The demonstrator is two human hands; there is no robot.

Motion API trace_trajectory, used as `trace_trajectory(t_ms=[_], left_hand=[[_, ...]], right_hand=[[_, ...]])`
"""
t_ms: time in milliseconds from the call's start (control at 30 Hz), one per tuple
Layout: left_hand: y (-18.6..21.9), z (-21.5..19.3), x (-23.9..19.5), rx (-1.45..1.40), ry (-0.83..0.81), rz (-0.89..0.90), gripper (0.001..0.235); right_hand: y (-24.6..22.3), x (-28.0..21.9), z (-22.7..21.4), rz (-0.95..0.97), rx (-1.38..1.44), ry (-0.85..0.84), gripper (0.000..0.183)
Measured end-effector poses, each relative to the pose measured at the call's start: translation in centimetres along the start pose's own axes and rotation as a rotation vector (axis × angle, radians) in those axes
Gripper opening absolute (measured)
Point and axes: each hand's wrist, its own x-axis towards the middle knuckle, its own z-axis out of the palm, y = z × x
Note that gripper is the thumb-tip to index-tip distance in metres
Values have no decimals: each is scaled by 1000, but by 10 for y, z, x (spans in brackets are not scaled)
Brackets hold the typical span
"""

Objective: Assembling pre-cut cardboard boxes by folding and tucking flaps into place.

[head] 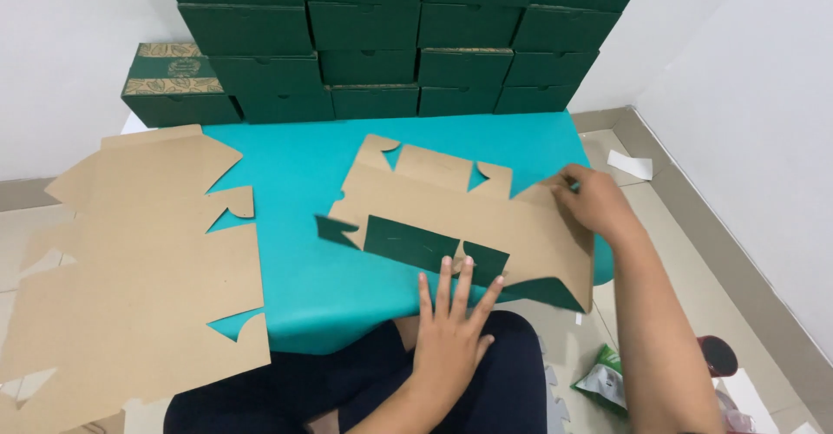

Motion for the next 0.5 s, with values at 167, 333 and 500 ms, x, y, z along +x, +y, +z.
trace_trajectory(t_ms=[167, 333, 500], left_hand=[[17, -7, -14, -315, -55, 64, 90], [22, -21, -16, -587, -78, 96, 72], [-9, -46, -21, -605, -3, 26, 83]], right_hand=[[16, -55, -31, 186, 56, -38, 37], [15, -107, -38, 269, 71, -94, 41], [20, -155, -39, 305, 632, -325, 46]])
